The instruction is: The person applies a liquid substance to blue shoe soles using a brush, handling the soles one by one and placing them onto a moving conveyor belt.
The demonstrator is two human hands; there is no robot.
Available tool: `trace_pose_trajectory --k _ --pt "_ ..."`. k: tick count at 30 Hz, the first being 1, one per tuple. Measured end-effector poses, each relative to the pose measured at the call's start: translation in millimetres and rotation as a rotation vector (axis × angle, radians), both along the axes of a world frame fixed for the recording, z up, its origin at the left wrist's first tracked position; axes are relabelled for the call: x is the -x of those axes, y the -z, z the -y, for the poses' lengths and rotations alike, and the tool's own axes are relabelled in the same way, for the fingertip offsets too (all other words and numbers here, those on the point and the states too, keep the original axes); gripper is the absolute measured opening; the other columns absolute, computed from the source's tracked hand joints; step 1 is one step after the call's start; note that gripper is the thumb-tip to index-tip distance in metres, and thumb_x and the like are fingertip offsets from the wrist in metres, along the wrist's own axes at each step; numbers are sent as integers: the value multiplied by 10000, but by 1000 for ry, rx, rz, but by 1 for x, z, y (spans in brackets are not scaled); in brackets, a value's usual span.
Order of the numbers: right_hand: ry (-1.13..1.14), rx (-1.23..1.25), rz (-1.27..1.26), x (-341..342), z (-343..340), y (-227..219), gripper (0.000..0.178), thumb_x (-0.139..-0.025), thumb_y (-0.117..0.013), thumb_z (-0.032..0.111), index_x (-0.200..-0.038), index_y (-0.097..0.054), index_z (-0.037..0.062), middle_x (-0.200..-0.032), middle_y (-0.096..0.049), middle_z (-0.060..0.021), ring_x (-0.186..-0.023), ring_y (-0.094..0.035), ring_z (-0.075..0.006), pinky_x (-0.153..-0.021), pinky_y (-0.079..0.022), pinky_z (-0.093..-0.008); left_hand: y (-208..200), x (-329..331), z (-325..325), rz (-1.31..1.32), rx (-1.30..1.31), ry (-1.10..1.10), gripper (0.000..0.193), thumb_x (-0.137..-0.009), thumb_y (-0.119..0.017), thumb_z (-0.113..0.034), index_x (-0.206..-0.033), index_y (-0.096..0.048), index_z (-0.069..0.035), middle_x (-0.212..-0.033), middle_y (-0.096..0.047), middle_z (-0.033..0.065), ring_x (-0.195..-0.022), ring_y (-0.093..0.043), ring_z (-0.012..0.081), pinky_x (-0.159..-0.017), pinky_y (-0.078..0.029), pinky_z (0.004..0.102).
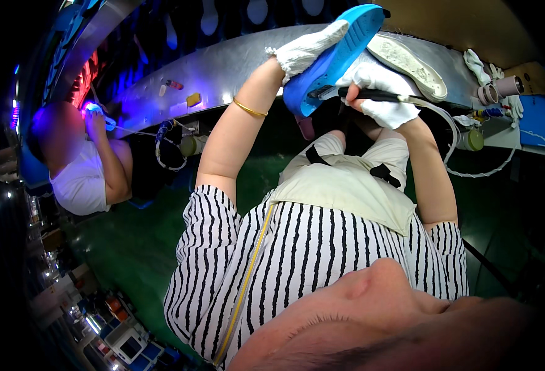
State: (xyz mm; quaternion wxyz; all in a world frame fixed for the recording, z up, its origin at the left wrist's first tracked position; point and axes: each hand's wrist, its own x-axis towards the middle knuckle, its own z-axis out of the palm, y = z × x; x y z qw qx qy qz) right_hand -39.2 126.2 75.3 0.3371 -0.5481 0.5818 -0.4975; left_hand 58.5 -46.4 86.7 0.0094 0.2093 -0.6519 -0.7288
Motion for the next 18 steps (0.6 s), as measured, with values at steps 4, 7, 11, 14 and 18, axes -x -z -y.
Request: trace_pose_trajectory --k 4,7,11,14,18 --pt "-77 44 -122 3 -1 3 161 -643 -577 -103 -742 -585 23 -845 -602 -90 -806 -582 -180 -729 -484 -279 -12 -7 -3 30 17 39 748 -810 -536 -596 -1310 -426 -51 -1125 -570 170 -920 -614 207 -769 -534 318" --pt "-96 69 62 19 -1 6 164 -645 -551 -92 -754 -585 26 -844 -587 -85 -774 -568 -159 -719 -480 -266 -7 -8 -4 34 -17 11 813 -760 -554 -657 -1279 -453 -39 -1097 -581 187 -882 -615 230 -739 -533 347" --pt "-22 72 -13 27 1 11 152 -658 -550 -69 -764 -583 37 -773 -570 -48 -711 -556 -129 -655 -475 -253 -2 -6 5 10 -77 -40 780 -778 -532 -654 -1249 -477 -35 -1058 -597 178 -850 -623 226 -705 -542 347" --pt "-60 40 -167 25 -2 4 117 -671 -591 -50 -728 -591 52 -718 -588 -29 -702 -567 -144 -648 -470 -263 4 -4 19 1 -52 -44 761 -794 -501 -655 -1228 -487 -30 -1024 -608 166 -827 -633 228 -665 -553 335" --pt "81 208 -85 35 -5 -2 123 -711 -646 -44 -789 -592 35 -752 -594 -45 -738 -584 -140 -682 -474 -270 3 -14 30 -354 -220 -285 728 -810 -484 -636 -1208 -494 -26 -1026 -606 153 -847 -639 213 -722 -565 343"
